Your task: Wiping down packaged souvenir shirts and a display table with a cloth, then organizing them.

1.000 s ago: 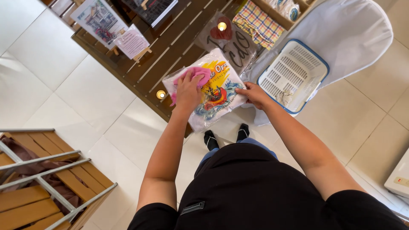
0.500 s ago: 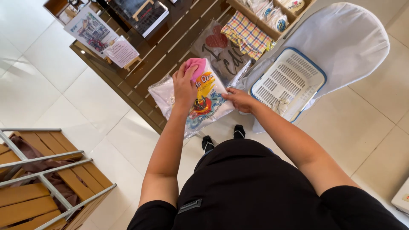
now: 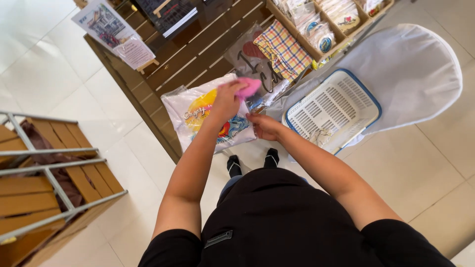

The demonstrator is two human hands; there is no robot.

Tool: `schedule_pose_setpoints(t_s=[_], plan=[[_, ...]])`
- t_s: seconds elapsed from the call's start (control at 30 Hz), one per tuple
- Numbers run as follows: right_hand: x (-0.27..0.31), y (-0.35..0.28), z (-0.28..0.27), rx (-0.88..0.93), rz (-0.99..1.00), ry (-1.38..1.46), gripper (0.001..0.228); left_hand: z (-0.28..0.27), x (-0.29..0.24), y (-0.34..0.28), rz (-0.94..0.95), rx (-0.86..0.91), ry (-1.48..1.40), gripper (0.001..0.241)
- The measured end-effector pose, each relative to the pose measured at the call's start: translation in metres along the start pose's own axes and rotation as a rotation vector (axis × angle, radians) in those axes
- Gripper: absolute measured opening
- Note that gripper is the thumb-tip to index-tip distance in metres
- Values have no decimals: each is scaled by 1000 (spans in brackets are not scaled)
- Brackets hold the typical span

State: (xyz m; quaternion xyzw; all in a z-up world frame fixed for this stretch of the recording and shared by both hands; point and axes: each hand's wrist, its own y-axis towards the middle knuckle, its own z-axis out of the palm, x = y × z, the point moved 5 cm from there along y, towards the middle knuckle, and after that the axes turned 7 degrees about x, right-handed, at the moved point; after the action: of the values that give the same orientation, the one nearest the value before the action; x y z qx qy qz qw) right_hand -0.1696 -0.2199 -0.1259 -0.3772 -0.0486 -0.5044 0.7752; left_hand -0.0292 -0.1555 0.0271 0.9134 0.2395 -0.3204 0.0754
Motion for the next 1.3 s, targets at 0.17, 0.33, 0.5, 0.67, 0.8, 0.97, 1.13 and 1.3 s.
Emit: schedule_pose_setpoints(t_s=[0.17,0.33,0.5,0.67,0.8,0.97,1.13,1.3], plan=[[11,-31,42,100,125,25,45,-65,-51,-61,-275,-200,-145,43],[9,-29,60,146,203,79,60,-43,-27,-103,-522,-409,-125,44],[-3,5,36,193,156,198,60,13,-58,-109,-181,-356,-64,34],[-13,5,31,259,39,239,55,28,-77,-122,-67,-282,34,34],[19,-47,84,174,3,356,64,11,-64,-151,-58,-174,-180,53],[-17,-45,70,-20,-61,473,78,-40,-30,-191,-119,-373,-35,56],[-41,-37,61,-122,-181,572,86,-24,-30,-199,-53,-473,202,44],[-18,-51,83,-201,-244,346,73,-4,-62,-190,196,-455,175,37]])
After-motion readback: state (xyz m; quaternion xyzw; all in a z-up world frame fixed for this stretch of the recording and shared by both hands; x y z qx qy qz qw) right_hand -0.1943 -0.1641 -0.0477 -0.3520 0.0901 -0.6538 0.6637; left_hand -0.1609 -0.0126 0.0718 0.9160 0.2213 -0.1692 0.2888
